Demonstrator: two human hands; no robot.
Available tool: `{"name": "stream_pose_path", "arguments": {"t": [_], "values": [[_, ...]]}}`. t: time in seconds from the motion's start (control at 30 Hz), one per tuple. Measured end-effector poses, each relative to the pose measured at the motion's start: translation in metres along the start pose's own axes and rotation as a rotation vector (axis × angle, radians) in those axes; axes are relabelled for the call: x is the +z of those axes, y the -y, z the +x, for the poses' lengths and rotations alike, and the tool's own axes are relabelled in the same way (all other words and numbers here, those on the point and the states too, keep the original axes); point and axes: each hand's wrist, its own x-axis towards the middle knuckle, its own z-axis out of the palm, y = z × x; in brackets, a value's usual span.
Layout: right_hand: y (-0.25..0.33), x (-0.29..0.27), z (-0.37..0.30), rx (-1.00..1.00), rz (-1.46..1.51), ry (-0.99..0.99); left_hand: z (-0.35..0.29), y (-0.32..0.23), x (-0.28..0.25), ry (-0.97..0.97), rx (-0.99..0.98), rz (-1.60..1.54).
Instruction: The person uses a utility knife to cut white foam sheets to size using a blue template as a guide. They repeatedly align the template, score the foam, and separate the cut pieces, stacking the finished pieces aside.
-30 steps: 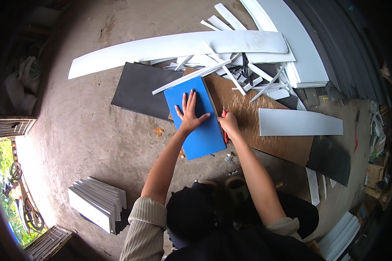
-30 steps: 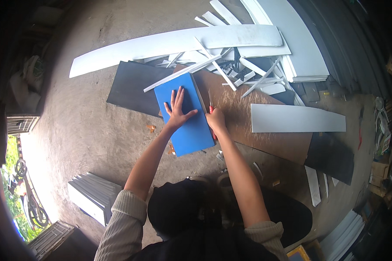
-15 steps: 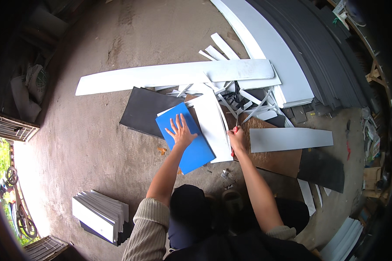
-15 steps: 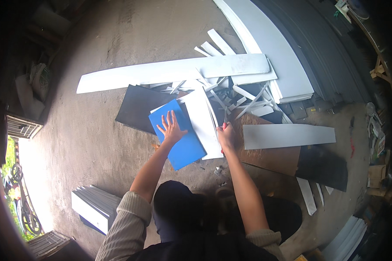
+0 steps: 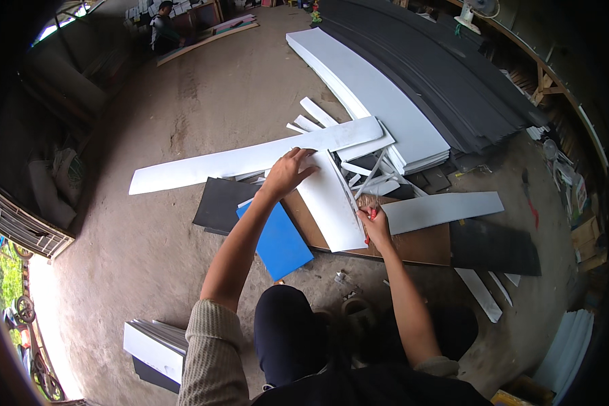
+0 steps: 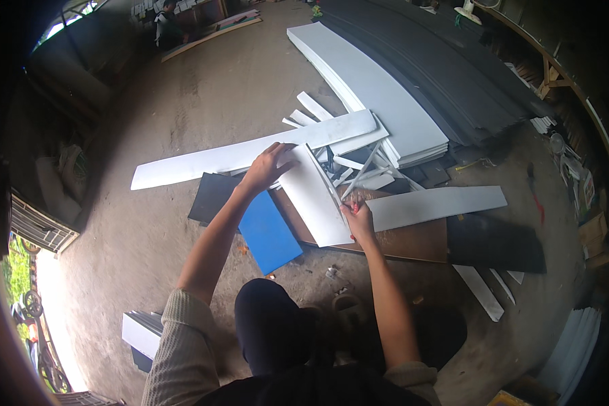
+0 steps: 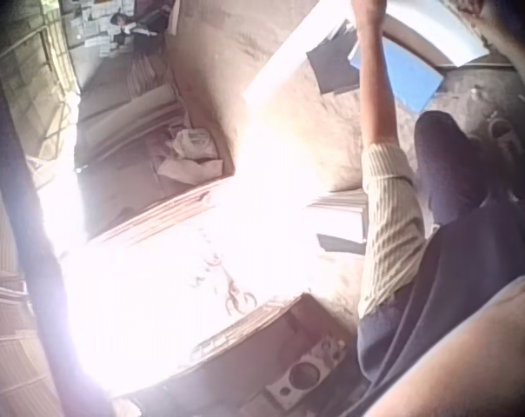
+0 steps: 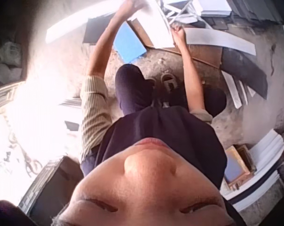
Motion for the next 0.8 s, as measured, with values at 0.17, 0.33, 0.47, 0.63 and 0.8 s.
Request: {"name": "stream_pose_path", "arguments": {"t": [0.17,0.33,0.47,0.63,0.8], "values": [[-0.036,-0.049,-0.004,0.373,-0.210,-0.190,-0.011,-0.045,0.013,-0.010,0.029,0.077],[-0.050,-0.085,-0.033,0.863,0.537,0.124,-0.029,-0.069,0.030,-0.036,0.049,0.331],[-0.057,-0.114,-0.030,0.954,0.580,0.095,-0.020,-0.090,0.056,0.012,-0.052,0.301],[0.041,-0.048,-0.044,0.561,0.148,0.095,-0.043,-0.087,0.061,-0.007,-0.104,0.390],[0.072,-0.026,-0.055,-0.135,-0.555,-0.105,-0.042,-0.104,0.065,-0.049,-0.103,0.410]]}}
